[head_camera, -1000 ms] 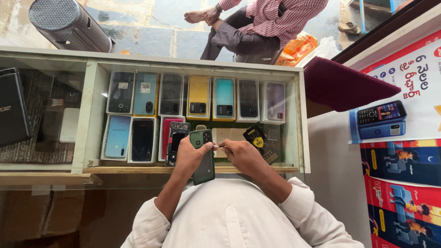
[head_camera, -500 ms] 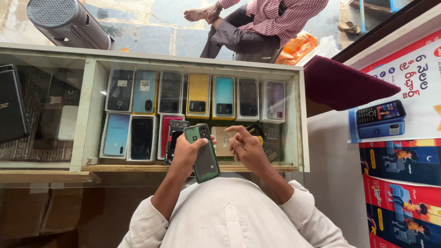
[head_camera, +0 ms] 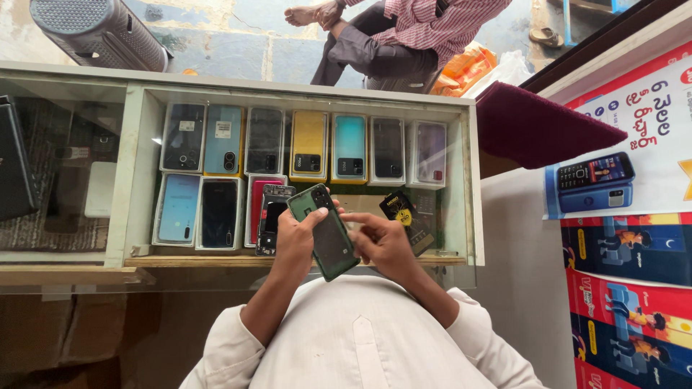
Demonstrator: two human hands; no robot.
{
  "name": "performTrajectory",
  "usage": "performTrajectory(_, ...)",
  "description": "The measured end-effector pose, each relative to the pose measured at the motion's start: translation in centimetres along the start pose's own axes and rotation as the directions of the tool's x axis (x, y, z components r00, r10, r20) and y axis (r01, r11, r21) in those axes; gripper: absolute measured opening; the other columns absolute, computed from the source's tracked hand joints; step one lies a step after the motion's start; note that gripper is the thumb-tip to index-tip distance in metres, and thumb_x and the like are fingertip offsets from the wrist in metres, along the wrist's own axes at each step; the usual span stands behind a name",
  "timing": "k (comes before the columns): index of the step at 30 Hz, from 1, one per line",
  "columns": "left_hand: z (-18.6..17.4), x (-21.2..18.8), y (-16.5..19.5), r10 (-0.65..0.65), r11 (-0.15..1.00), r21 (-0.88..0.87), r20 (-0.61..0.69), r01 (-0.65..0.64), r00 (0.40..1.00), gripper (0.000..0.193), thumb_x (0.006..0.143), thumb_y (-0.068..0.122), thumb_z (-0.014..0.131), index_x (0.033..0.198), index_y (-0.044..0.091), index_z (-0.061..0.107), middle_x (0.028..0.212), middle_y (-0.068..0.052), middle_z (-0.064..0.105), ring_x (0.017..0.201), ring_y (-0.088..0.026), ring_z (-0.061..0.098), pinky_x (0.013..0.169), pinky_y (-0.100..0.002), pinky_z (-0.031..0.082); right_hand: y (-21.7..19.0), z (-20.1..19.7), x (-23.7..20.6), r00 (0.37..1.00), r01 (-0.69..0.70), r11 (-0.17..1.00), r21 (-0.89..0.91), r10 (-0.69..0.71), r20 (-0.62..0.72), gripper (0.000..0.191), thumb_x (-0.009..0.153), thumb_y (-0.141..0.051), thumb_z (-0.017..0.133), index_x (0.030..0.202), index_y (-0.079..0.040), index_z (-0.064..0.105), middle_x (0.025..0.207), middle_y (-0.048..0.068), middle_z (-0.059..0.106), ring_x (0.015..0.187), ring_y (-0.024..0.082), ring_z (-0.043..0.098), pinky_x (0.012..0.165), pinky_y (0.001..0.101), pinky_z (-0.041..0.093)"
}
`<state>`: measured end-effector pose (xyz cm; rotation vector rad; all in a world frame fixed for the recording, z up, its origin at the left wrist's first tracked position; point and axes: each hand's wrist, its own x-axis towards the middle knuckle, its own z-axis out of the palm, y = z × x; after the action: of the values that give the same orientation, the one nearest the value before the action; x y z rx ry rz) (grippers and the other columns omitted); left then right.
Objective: The person uses a screwdriver to remove screws from the back of a green smartphone. They then use a prying tool to separate the back cover from the phone's frame. The person continues to pry around the edges to loosen the cover.
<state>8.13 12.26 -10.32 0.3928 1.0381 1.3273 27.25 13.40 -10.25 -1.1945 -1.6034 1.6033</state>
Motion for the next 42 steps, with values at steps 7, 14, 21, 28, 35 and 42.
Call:
performTrajectory(7, 0.4, -0.1, 0.3, 0.019, 0.992, 0.123, -0.011, -0.018, 1.000, 0.029, 0.089, 0.001, 0.059, 0.116, -0.006, 0.069, 0.102, -0.018, 0.078, 0.084, -0.025, 0.076, 0.075, -0.039, 0.065, -1.5, 0.7, 0.8, 0.995, 0.088, 0.972, -0.220, -0.096, -0.026, 0.032, 0.095, -0.001, 0.067, 0.126, -0.005, 0.072, 0.057, -0.001, 0.051, 0.052, 0.003, 0.047, 0.048, 0.0234, 0.041)
performTrajectory(14, 0.1, 0.3, -0.5, -0.014, 0.996, -0.088, 0.003, 0.014, 1.000, 0.033, 0.092, 0.001, 0.058, 0.123, -0.007, 0.066, 0.105, -0.020, 0.075, 0.089, -0.027, 0.076, 0.082, -0.038, 0.063, -1.5, 0.5, 0.2, 0.978, 0.073, 0.992, -0.105, -0.092, -0.189, 0.032, 0.098, -0.001, 0.064, 0.130, -0.003, 0.069, 0.074, -0.002, 0.066, 0.060, 0.000, 0.055, 0.052, 0.0204, 0.046)
performTrajectory(21, 0.5, 0.2, 0.0, -0.183, 0.952, -0.236, 0.076, 0.196, 0.980, 0.038, 0.092, 0.001, 0.045, 0.125, -0.009, 0.058, 0.107, -0.027, 0.072, 0.091, -0.031, 0.077, 0.083, -0.042, 0.065, -1.8, -0.3, -0.5, 0.968, 0.042, 0.998, -0.041, -0.051, -0.246, 0.028, 0.099, -0.001, 0.067, 0.126, -0.002, 0.071, 0.076, 0.001, 0.067, 0.061, 0.000, 0.057, 0.050, 0.0203, 0.045)
performTrajectory(28, -0.2, 0.7, -1.0, -0.142, 0.982, -0.119, 0.042, 0.146, 0.989, 0.028, 0.095, 0.001, 0.049, 0.114, -0.018, 0.059, 0.104, -0.028, 0.074, 0.089, -0.031, 0.077, 0.080, -0.039, 0.065, -4.1, -0.1, -1.0, 0.977, 0.004, 0.952, -0.306, -0.069, -0.199, 0.016, 0.092, -0.003, 0.075, 0.107, -0.001, 0.077, 0.079, 0.001, 0.072, 0.057, 0.001, 0.051, 0.048, 0.0225, 0.039)
performTrajectory(35, -0.3, 0.9, -1.5, -0.046, 0.999, -0.002, 0.077, 0.046, 0.996, 0.025, 0.091, 0.000, 0.049, 0.107, -0.013, 0.063, 0.096, -0.024, 0.076, 0.084, -0.026, 0.077, 0.075, -0.034, 0.065, -4.4, 0.1, -0.4, 0.971, 0.134, 0.863, -0.487, -0.213, -0.109, 0.014, 0.088, -0.005, 0.078, 0.102, -0.002, 0.076, 0.081, 0.006, 0.073, 0.055, 0.003, 0.054, 0.050, 0.0242, 0.044)
performTrajectory(42, 0.1, 0.2, -1.1, 0.045, 0.959, 0.279, 0.016, -0.048, 0.999, 0.024, 0.089, -0.001, 0.050, 0.100, -0.012, 0.068, 0.092, -0.019, 0.078, 0.078, -0.021, 0.077, 0.068, -0.032, 0.065, -3.4, 0.8, -0.1, 0.988, 0.016, 0.919, -0.393, -0.076, -0.137, 0.014, 0.091, -0.008, 0.076, 0.103, -0.001, 0.077, 0.072, 0.005, 0.073, 0.055, 0.002, 0.059, 0.048, 0.0243, 0.045)
